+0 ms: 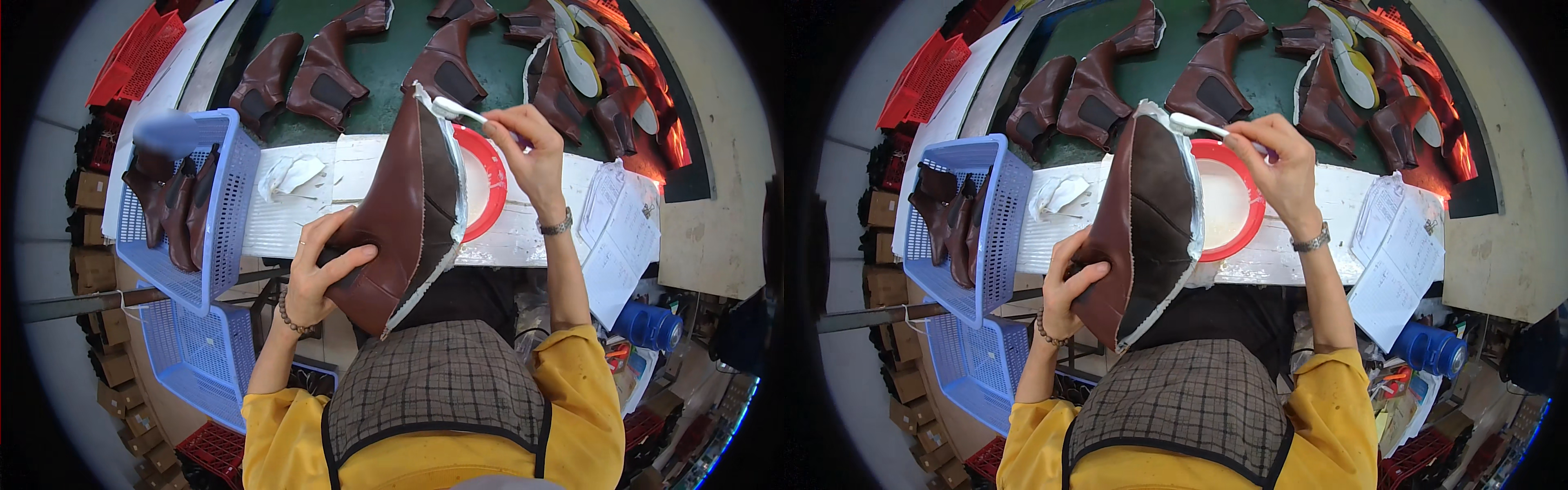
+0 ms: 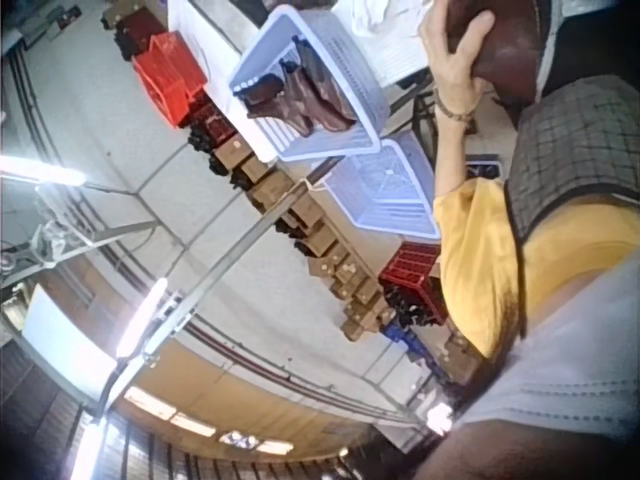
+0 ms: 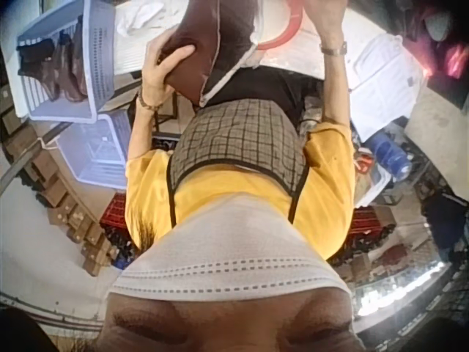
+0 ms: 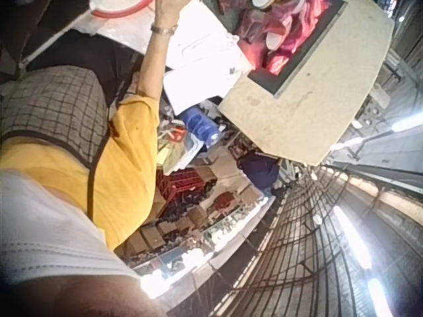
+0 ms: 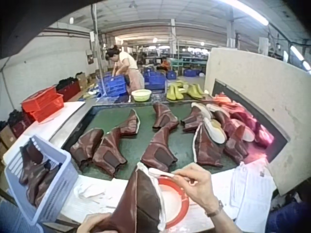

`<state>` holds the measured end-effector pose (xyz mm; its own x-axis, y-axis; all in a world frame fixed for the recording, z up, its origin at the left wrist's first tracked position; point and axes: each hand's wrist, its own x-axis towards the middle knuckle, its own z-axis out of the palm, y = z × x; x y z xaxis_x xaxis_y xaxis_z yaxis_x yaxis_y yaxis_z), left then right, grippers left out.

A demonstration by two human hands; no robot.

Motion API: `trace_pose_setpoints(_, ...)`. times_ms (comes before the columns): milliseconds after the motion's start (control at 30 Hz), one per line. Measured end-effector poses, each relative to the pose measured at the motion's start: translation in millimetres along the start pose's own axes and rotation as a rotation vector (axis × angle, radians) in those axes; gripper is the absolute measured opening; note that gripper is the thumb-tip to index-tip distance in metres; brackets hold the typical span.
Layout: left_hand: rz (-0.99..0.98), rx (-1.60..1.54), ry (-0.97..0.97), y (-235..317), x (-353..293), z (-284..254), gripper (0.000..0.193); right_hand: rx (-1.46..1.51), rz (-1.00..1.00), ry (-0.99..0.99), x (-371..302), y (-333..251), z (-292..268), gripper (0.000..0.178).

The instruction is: Applying white adhesive to the edges of brown shoe uppers using a small brush.

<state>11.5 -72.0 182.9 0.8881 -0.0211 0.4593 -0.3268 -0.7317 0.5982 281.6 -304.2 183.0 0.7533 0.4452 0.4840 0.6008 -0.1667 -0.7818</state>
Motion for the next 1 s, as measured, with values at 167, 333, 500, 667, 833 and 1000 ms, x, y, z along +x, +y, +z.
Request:
trace_pose_setpoints(167,-0.119,-0.032,0.145,6,4,4,0.055,0.058,-0.08,-0.039,-8,-4,-3,0.017)
trace_pose_setpoints(333,-0.141,0.065,0.24,3,20,11,0.057,0.113,-0.06,-0.04,-37,-22,-2,0.022)
trace_pose_setpoints(500,-0.12,0.122,0.429,-2,39,25,0.058,0.112,-0.065,-0.02,-58,-31,8,0.024)
trace_pose_setpoints(667,-0.082,0.193,0.546,-14,54,32,0.059,0.061,-0.09,-0.104,-67,-46,3,0.023)
trace_pose_setpoints(833,-0.027,0.312,0.58,-32,60,39,0.058,0.063,-0.065,-0.232,-73,-61,3,0.019)
trace_pose_setpoints(1000,-0.112,0.221,0.545,-39,51,37,0.057,0.11,0.16,-0.298,-71,-57,1,0.011)
